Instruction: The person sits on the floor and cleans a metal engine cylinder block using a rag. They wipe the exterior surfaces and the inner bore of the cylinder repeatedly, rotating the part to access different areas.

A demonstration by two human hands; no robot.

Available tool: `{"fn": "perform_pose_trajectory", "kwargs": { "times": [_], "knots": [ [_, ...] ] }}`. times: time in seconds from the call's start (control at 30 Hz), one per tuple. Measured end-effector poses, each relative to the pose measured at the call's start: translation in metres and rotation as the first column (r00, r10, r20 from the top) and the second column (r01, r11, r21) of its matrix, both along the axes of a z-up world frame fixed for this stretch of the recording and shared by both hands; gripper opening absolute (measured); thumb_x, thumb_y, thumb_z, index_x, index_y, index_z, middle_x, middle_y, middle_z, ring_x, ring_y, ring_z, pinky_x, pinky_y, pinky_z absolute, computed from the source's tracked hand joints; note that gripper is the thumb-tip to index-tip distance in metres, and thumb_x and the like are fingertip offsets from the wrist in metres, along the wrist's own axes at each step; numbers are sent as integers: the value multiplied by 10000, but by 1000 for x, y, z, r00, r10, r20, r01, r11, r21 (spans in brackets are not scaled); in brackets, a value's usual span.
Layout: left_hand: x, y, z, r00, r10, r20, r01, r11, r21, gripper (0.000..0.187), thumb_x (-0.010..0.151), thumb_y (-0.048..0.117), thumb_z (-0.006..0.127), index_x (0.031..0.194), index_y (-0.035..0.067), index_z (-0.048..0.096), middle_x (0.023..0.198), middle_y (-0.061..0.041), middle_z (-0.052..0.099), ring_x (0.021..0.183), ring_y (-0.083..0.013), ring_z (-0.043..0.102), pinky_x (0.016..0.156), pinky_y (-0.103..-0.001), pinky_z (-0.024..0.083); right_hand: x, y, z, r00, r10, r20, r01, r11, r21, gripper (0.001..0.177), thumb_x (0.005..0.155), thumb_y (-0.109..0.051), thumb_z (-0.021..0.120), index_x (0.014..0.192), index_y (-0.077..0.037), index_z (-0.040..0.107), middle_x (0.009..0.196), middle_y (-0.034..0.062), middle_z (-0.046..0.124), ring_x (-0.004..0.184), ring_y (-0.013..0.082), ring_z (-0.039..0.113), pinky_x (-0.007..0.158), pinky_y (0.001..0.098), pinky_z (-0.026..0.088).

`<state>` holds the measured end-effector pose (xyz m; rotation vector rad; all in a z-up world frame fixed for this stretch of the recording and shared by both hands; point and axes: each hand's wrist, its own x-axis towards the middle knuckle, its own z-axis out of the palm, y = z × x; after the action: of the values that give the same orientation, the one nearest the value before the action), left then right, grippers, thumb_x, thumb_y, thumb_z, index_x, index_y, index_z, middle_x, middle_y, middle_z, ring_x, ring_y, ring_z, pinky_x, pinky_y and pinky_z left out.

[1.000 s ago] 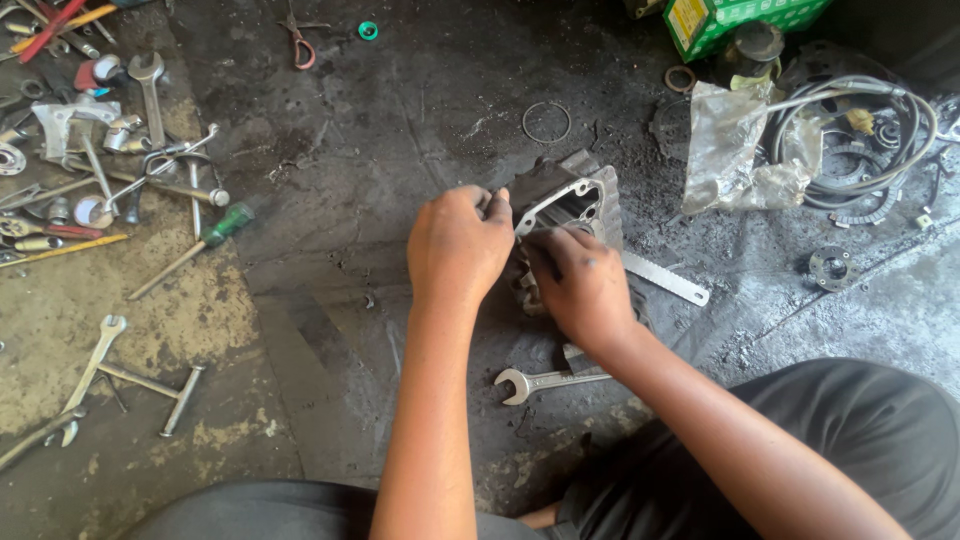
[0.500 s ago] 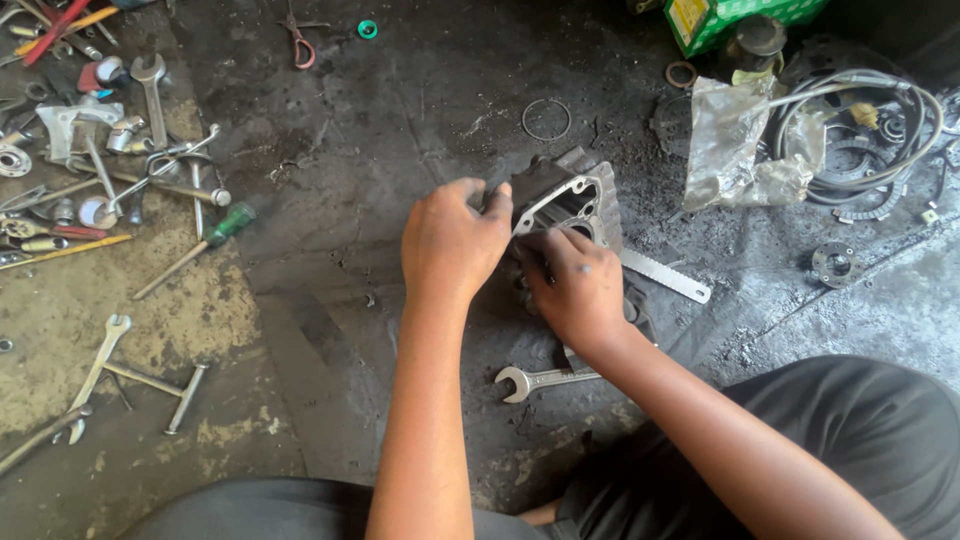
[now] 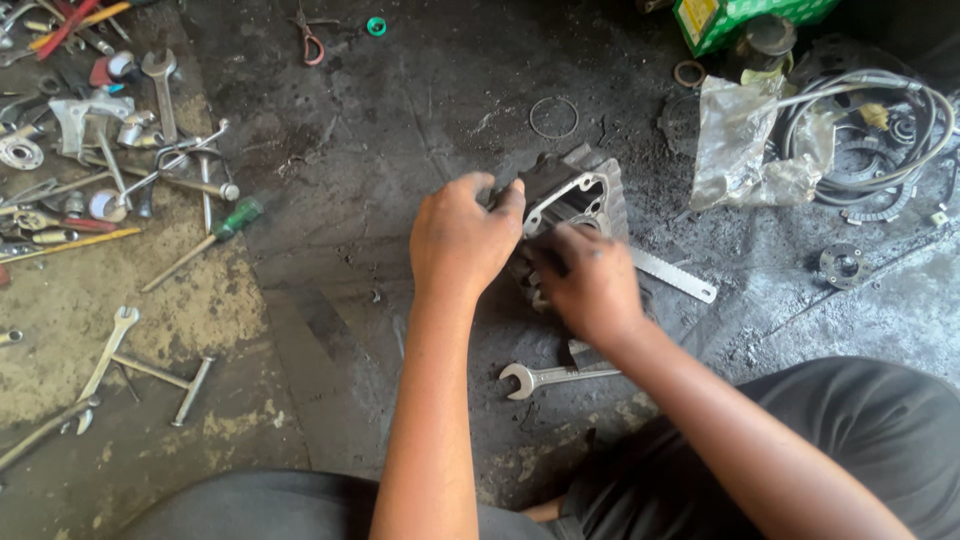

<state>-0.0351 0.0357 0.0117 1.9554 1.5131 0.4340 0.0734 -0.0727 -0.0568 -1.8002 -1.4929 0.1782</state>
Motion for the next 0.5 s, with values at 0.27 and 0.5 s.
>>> {"fn": "perform_pose_trajectory", "kwargs": {
  "times": [0.27, 0.5],
  "knots": [
    [-2, 2, -3, 1000, 6, 26, -5, 1000, -28, 530, 854, 489, 651, 1195, 91, 736, 1041, -180, 765, 1077, -345, 697, 940, -440, 526, 20, 6, 12, 992, 128, -24, -130, 961, -245, 151, 861, -156, 769, 991, -79, 761, 891, 122, 756, 768, 298, 732, 695, 431, 575],
    [-9, 4, 5, 999, 28, 47, -25, 997, -73, 347, 941, 425, 636, 1082, 140, 775, 979, -107, 794, 929, -301, 758, 809, -400, 571, 77, -25, 40, 845, -192, -499, 45, 955, -292, 213, 966, -170, 698, 1117, -25, 737, 931, 76, 737, 722, 158, 638, 635, 353, 531]
  ]
}}
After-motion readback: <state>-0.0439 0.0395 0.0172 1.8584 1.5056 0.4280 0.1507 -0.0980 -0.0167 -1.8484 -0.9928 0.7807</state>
